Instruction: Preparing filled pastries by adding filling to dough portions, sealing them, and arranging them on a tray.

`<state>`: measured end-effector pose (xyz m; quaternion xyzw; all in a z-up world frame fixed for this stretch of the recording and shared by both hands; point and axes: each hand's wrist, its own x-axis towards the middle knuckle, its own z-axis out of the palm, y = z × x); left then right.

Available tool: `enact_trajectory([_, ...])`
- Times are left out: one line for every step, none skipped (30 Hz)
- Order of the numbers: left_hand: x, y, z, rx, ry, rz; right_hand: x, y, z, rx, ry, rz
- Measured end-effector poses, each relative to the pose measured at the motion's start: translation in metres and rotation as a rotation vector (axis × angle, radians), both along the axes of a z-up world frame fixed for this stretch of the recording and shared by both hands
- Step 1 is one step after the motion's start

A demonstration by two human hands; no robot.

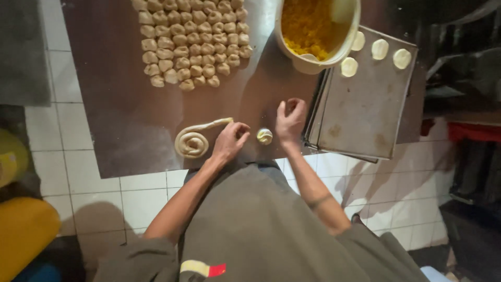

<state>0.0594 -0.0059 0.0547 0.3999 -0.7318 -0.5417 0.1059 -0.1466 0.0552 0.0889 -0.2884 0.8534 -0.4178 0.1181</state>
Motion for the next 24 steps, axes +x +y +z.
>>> enact_trajectory([0.004, -0.001, 0.005, -0.005, 0.021, 0.025, 0.007, -0.009, -0.01, 0.01, 0.346, 0.014])
enact_trajectory([0.009, -0.003, 0.011, -0.01, 0.043, 0.049, 0.013, -0.017, -0.019, 0.016, 0.692, 0.025])
enact_trajectory([0.01, 0.0, 0.012, -0.011, 0.039, 0.056, 0.015, -0.019, -0.029, 0.013, 0.689, 0.03])
enact_trajectory([0.012, 0.002, 0.014, -0.011, 0.05, 0.084, 0.017, -0.02, -0.039, 0.005, 0.656, 0.111])
enact_trajectory([0.021, 0.007, 0.017, -0.005, 0.051, 0.101, 0.028, -0.017, -0.049, 0.006, 0.613, 0.182])
enact_trajectory([0.029, 0.008, 0.027, 0.001, 0.038, 0.096, 0.02, -0.009, -0.064, 0.012, 0.599, 0.179])
enact_trajectory([0.03, 0.004, 0.035, -0.002, 0.08, 0.11, 0.005, -0.005, -0.079, -0.062, 0.264, 0.133])
enact_trajectory([0.031, 0.001, 0.044, -0.005, 0.122, 0.125, -0.011, -0.001, -0.093, -0.136, -0.072, 0.085])
enact_trajectory([0.028, -0.008, 0.043, -0.021, 0.125, 0.122, -0.015, 0.005, -0.071, -0.153, -0.069, 0.084])
enact_trajectory([0.026, -0.017, 0.043, -0.017, 0.116, 0.149, -0.02, 0.011, -0.048, -0.01, -0.112, 0.338])
enact_trajectory([0.027, -0.007, 0.045, 0.017, 0.101, 0.163, -0.019, 0.041, -0.023, 0.161, -0.163, 0.577])
enact_trajectory([0.033, 0.001, 0.05, 0.031, 0.098, 0.149, -0.004, 0.06, -0.038, 0.172, -0.17, 0.561])
enact_trajectory([0.027, -0.005, 0.052, 0.026, 0.105, 0.145, -0.002, 0.066, -0.055, 0.109, 0.035, 0.683])
enact_trajectory([0.018, -0.01, 0.055, 0.022, 0.112, 0.141, -0.002, 0.071, -0.071, 0.05, 0.244, 0.798])
enact_trajectory([0.012, -0.012, 0.054, 0.014, 0.134, 0.108, -0.006, 0.069, -0.056, 0.051, 0.268, 0.765])
enact_trajectory([0.006, -0.015, 0.052, 0.018, 0.125, 0.093, -0.012, 0.066, -0.041, 0.083, 0.132, 0.787])
enact_trajectory([0.002, -0.012, 0.051, 0.03, 0.11, 0.077, -0.013, 0.071, -0.026, 0.117, -0.013, 0.804])
enact_trajectory([-0.004, -0.007, 0.058, 0.03, 0.126, 0.044, -0.027, 0.084, -0.013, 0.12, 0.001, 0.771])
enact_trajectory([-0.01, -0.008, 0.064, 0.052, 0.092, 0.072, -0.042, 0.088, -0.002, 0.102, -0.238, 0.621])
enact_trajectory([-0.017, -0.009, 0.07, 0.075, 0.058, 0.1, -0.057, 0.093, 0.009, 0.076, -0.474, 0.468])
enact_trajectory([-0.025, -0.006, 0.07, 0.065, 0.059, 0.088, -0.088, 0.094, 0.02, 0.064, -0.471, 0.458])
enact_trajectory([-0.033, -0.004, 0.07, 0.083, 0.04, 0.102, -0.119, 0.095, 0.031, -0.081, -0.417, 0.316])
enact_trajectory([-0.04, 0.001, 0.07, 0.102, 0.018, 0.125, -0.15, 0.097, 0.041, -0.223, -0.364, 0.179])
enact_trajectory([-0.053, 0.005, 0.069, 0.094, 0.016, 0.121, -0.178, 0.1, 0.07, -0.232, -0.365, 0.177])
